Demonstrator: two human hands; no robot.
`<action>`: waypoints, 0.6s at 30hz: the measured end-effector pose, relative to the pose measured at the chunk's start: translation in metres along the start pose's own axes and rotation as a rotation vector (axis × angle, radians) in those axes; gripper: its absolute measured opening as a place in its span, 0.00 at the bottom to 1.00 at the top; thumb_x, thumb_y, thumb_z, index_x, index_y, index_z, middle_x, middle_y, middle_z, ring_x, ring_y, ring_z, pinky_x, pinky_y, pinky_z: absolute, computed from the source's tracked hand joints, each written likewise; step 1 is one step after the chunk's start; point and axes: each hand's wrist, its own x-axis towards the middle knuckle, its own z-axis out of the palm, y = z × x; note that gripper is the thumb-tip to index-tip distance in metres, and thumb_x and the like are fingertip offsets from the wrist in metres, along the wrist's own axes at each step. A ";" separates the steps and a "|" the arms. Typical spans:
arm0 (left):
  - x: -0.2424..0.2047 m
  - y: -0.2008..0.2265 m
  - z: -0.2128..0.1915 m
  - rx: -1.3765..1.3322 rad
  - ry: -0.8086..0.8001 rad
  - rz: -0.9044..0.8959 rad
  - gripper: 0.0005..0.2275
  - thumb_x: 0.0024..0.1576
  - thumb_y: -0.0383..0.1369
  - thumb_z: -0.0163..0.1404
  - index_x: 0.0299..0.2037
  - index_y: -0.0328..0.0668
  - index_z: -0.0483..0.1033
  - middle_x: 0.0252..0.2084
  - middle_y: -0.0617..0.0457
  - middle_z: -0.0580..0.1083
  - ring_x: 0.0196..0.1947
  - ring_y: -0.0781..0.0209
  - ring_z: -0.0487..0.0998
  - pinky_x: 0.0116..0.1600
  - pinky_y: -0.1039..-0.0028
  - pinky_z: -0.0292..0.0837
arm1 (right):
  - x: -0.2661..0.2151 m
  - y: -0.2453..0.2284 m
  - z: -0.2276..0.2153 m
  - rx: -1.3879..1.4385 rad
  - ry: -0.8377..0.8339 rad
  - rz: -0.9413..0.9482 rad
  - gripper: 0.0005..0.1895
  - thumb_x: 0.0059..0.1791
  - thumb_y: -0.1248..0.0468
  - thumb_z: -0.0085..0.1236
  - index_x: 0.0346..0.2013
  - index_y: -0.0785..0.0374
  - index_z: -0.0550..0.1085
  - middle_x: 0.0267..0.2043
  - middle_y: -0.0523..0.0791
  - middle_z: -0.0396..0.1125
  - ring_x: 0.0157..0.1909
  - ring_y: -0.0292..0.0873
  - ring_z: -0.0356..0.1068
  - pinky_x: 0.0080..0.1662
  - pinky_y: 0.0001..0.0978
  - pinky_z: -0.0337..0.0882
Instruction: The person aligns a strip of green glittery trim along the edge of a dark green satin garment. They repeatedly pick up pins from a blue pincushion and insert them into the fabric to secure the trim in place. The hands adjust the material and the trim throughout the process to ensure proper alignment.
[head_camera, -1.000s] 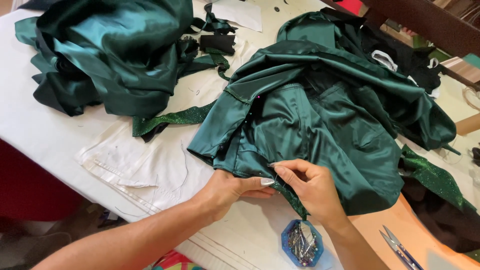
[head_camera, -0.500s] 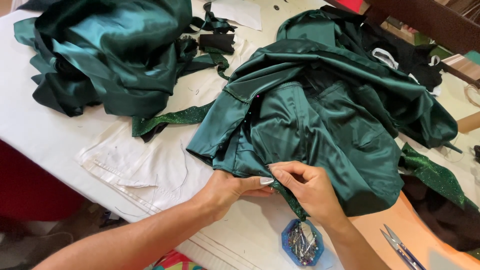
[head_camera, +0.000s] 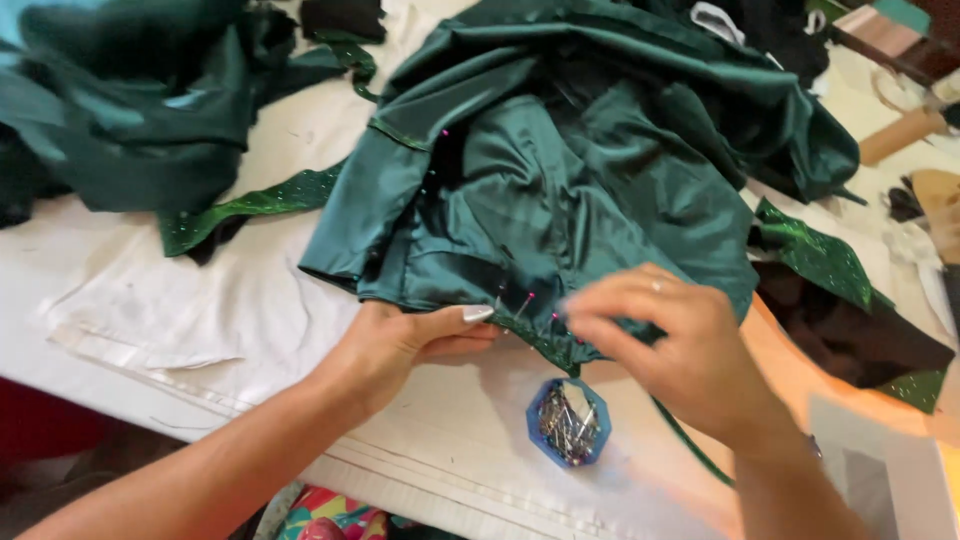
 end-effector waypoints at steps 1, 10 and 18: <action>-0.006 0.006 0.003 0.055 0.056 -0.041 0.15 0.50 0.23 0.55 0.45 0.14 0.78 0.40 0.28 0.79 0.41 0.42 0.82 0.58 0.66 0.79 | -0.007 -0.006 -0.010 -0.097 -0.079 -0.115 0.05 0.46 0.64 0.61 0.30 0.62 0.79 0.36 0.43 0.76 0.39 0.41 0.74 0.47 0.33 0.71; -0.007 0.004 0.001 0.087 0.060 -0.052 0.14 0.52 0.25 0.54 0.44 0.17 0.79 0.41 0.31 0.80 0.43 0.45 0.83 0.60 0.71 0.76 | -0.083 0.014 0.026 -0.322 -0.200 0.204 0.09 0.47 0.50 0.60 0.37 0.47 0.78 0.32 0.34 0.70 0.32 0.36 0.67 0.36 0.30 0.66; -0.005 0.001 -0.003 0.056 0.030 0.038 0.12 0.47 0.21 0.57 0.40 0.17 0.80 0.40 0.34 0.80 0.40 0.44 0.83 0.58 0.64 0.81 | -0.086 0.018 0.048 -0.401 -0.251 0.273 0.11 0.45 0.52 0.61 0.41 0.43 0.77 0.38 0.34 0.69 0.45 0.38 0.68 0.36 0.37 0.70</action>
